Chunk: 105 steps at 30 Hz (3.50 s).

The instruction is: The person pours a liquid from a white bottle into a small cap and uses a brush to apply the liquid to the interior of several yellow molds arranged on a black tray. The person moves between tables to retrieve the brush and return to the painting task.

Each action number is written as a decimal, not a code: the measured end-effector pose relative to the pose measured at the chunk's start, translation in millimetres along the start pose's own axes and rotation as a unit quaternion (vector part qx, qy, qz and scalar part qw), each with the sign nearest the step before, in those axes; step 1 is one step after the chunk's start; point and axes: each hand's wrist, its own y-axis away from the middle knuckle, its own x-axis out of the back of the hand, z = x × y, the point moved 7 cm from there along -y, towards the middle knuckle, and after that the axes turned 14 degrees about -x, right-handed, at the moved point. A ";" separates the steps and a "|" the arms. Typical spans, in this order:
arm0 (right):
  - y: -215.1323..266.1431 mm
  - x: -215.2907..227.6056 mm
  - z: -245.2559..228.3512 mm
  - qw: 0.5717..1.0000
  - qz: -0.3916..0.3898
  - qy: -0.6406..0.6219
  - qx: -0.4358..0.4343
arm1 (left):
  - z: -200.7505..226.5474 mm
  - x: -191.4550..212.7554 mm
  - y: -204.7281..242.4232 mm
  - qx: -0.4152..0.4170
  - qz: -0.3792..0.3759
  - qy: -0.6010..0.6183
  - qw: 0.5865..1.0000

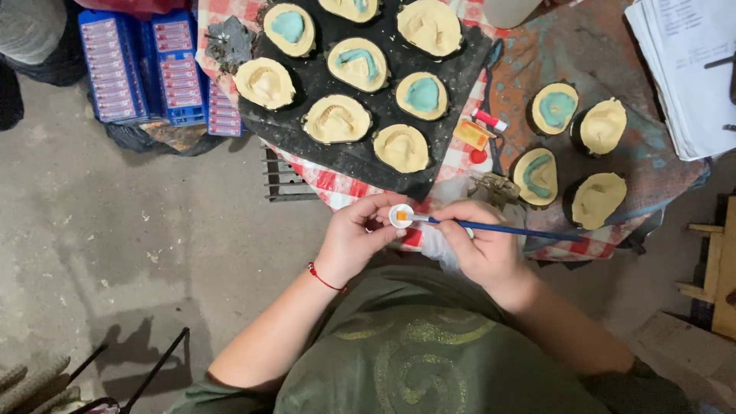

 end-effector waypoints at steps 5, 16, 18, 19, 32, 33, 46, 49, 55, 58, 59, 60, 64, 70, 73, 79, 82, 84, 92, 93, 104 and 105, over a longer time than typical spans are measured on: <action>-8.4 -13.4 6.8 0.999 -0.002 0.050 -0.002 | -25.2 13.6 -4.0 0.016 -0.007 0.027 0.999; -39.5 -32.8 53.7 0.993 -0.071 0.075 -0.056 | -54.3 34.3 -20.0 0.034 -0.010 0.000 0.999; -55.3 -25.7 69.4 0.991 -0.059 0.048 -0.114 | -71.2 39.4 -21.1 0.029 0.004 0.003 1.000; -72.5 -24.5 80.4 0.990 -0.062 0.049 -0.116 | -70.5 42.3 -19.9 0.031 0.007 0.004 0.999; -157.3 -38.2 137.8 0.976 -0.105 0.158 -0.103 | -54.0 45.5 11.8 0.063 -0.009 -0.045 0.997; -159.4 -32.6 132.6 0.974 -0.100 0.176 -0.096 | -48.5 44.5 11.5 0.068 -0.011 -0.044 0.997; -147.7 -63.2 117.5 0.974 -0.117 0.138 -0.133 | -46.9 39.8 19.7 0.072 -0.001 -0.029 0.997; -150.8 -55.1 123.7 0.973 -0.103 0.140 -0.149 | -44.1 39.0 18.9 0.067 -0.004 -0.037 0.997; -148.1 -33.6 142.1 0.976 -0.049 0.143 -0.159 | -40.8 39.9 18.7 0.072 -0.014 -0.043 0.996; -146.1 -27.6 158.7 0.973 -0.040 0.152 -0.171 | -34.6 37.9 18.4 0.070 -0.021 -0.049 0.996; -150.3 -17.6 158.5 0.972 -0.016 0.178 -0.150 | -32.5 37.9 16.7 0.069 -0.022 -0.052 0.996; -154.4 -7.7 157.8 0.971 0.008 0.203 -0.128 | -30.3 37.9 14.9 0.068 -0.023 -0.056 0.996; -147.4 -11.0 156.6 0.978 -0.031 0.157 -0.137 | -36.8 36.2 15.9 0.067 -0.029 -0.057 0.996; -138.9 -0.6 144.7 0.975 -0.003 0.141 -0.169 | -38.1 34.7 16.3 0.064 -0.033 -0.063 0.995; -137.2 3.9 159.4 0.971 -0.008 0.170 -0.169 | -38.8 33.2 16.1 0.058 -0.039 -0.066 0.995; -129.9 12.3 160.9 0.964 0.030 0.175 -0.196 | -41.4 30.1 19.0 0.053 -0.043 -0.066 0.995; -126.9 19.6 158.4 0.972 0.064 0.171 -0.145 | -42.7 30.4 19.5 0.054 -0.037 -0.060 0.996; -118.0 -0.6 145.8 0.972 0.000 0.233 -0.003 | -44.6 29.7 21.4 0.058 -0.038 -0.060 0.996; -52.8 -20.0 126.7 0.951 -0.043 0.279 0.127 | -42.2 28.7 19.7 0.055 -0.037 -0.043 0.997; -47.2 -19.6 113.8 0.951 -0.033 0.284 0.120 | -42.5 29.3 19.3 0.056 -0.032 -0.038 0.997; -37.8 -27.6 117.1 0.956 -0.027 0.263 0.128 | -50.9 29.6 7.5 0.051 -0.033 -0.017 0.998; -36.9 -25.8 109.4 0.954 -0.009 0.266 0.139 | -50.4 31.2 5.6 0.046 -0.033 -0.021 0.998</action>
